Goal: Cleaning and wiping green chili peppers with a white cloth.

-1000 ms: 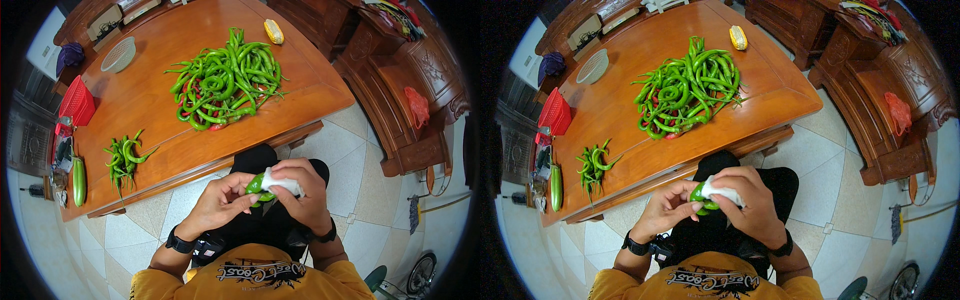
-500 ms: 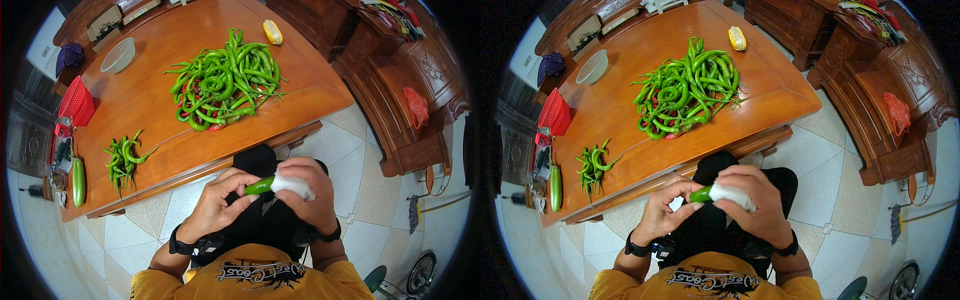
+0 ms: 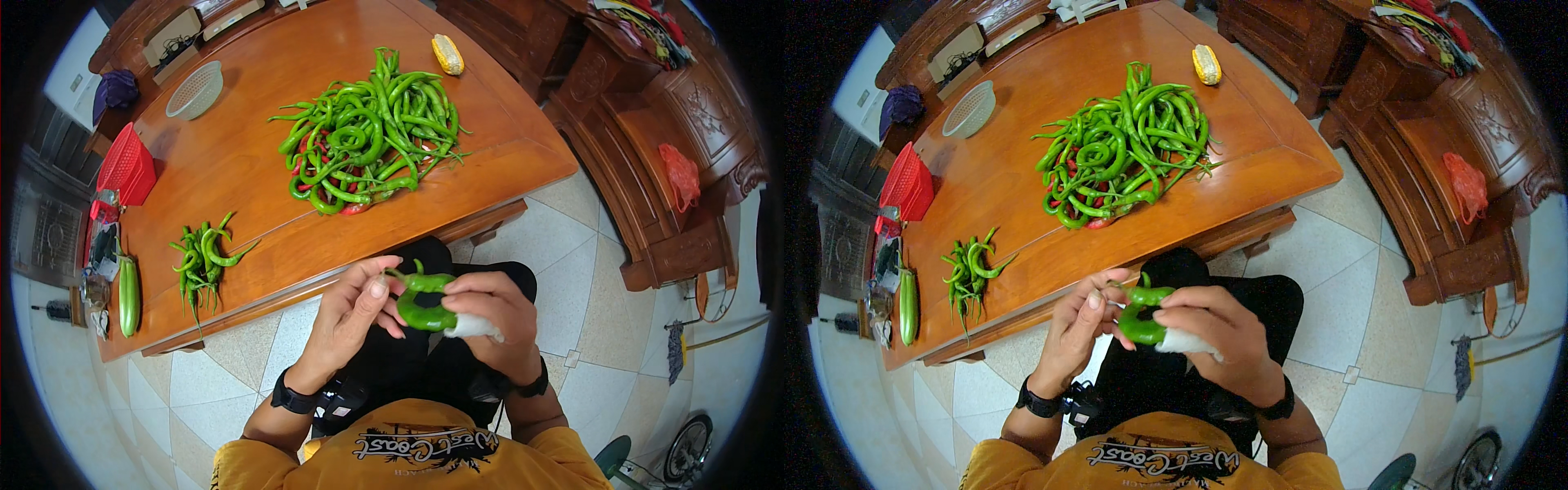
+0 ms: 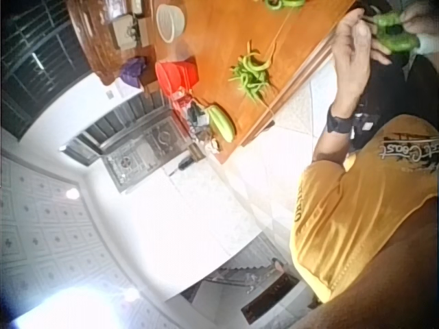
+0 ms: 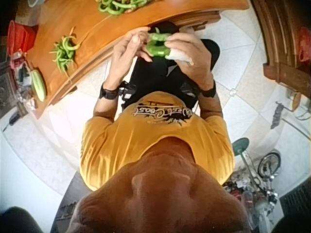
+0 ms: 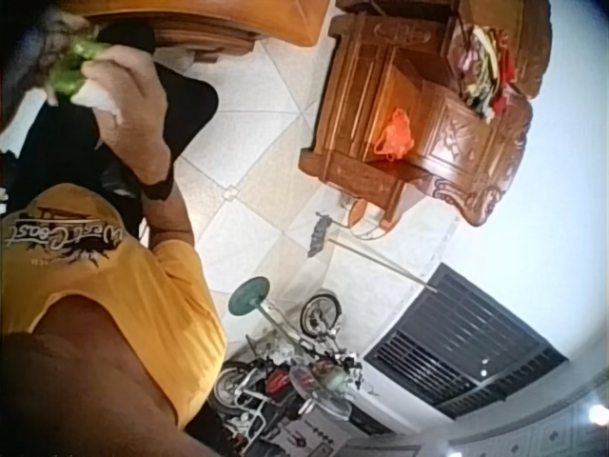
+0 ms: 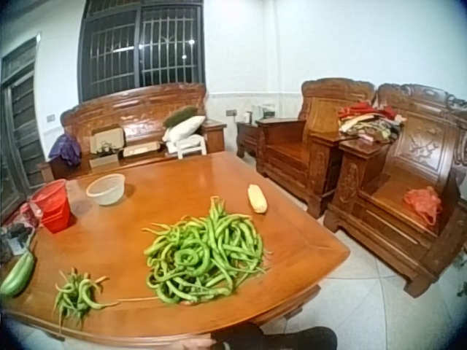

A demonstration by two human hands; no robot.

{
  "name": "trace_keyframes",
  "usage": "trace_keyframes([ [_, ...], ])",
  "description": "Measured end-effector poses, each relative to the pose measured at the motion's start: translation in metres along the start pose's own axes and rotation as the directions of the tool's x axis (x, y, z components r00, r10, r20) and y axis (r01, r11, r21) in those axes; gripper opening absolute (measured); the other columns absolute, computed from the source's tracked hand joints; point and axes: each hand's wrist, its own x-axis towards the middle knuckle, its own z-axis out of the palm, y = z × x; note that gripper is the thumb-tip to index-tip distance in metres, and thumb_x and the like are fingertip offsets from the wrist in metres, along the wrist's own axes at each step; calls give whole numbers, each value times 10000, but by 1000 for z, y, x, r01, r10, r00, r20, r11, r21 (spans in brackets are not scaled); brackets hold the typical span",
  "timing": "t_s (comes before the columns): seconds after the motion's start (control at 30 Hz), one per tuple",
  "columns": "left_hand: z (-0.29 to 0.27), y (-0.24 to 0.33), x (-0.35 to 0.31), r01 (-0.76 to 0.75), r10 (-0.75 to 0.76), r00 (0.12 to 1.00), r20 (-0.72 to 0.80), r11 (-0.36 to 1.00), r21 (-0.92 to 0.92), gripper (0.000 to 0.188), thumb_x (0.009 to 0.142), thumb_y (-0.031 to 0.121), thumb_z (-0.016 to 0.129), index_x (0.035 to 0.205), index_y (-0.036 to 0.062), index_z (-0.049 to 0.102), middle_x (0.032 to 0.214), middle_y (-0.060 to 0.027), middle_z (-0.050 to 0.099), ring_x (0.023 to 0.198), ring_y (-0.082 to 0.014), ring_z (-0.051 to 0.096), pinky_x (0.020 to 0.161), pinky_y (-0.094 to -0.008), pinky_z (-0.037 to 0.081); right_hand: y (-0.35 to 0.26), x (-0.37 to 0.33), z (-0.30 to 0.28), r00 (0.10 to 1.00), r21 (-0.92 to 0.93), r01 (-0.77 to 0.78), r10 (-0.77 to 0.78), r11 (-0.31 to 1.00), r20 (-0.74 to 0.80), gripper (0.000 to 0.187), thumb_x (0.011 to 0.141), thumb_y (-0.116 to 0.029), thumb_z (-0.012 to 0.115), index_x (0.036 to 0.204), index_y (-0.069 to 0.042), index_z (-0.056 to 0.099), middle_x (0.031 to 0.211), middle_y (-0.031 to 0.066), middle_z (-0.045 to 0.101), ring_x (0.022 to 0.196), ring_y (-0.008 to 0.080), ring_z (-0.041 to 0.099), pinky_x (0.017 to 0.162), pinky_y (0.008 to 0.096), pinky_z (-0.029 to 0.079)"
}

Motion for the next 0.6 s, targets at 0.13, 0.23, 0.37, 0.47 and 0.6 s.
trace_keyframes([
  [0.13,1,2,0,104,-105,990,91,994,17,471,900,189,595,1291,-14,429,1067,-98,587,899,-150,600,728,-272,518,-2,-1,8,994,94,-3,-7,996,107,377,647,95,680,994,-49,650,1034,108,561,895,234,606,740,314,517],
  [0.23,-2,0,2,46,-47,999,17,997,56,431,887,142,610,1260,-20,467,1090,-94,594,932,-152,599,772,-269,497,-1,-3,5,982,160,-62,32,985,187,393,661,97,679,1025,-47,642,1089,105,483,912,209,577,752,296,498],
  [0.37,-2,-1,3,-38,45,998,-41,985,165,389,873,112,627,1215,-30,509,1065,-88,602,902,-158,607,767,-289,514,2,-2,0,977,128,-129,104,983,187,423,650,90,678,1045,-51,627,1084,107,495,913,227,574,777,300,479],
  [0.47,-5,-6,4,-103,122,990,-66,965,239,365,870,97,639,1202,-7,531,924,-15,539,754,-60,585,634,-176,480,3,0,2,984,23,-136,133,990,116,413,658,72,674,1049,-43,610,1029,114,550,890,258,578,769,311,480],
  [0.6,1,2,2,-142,160,984,-77,969,203,372,865,83,640,1209,0,527,924,-21,559,738,-41,565,557,-156,472,4,-3,-1,970,13,-212,209,977,121,386,683,42,670,1053,-42,602,1014,127,550,862,261,581,737,310,478],
])
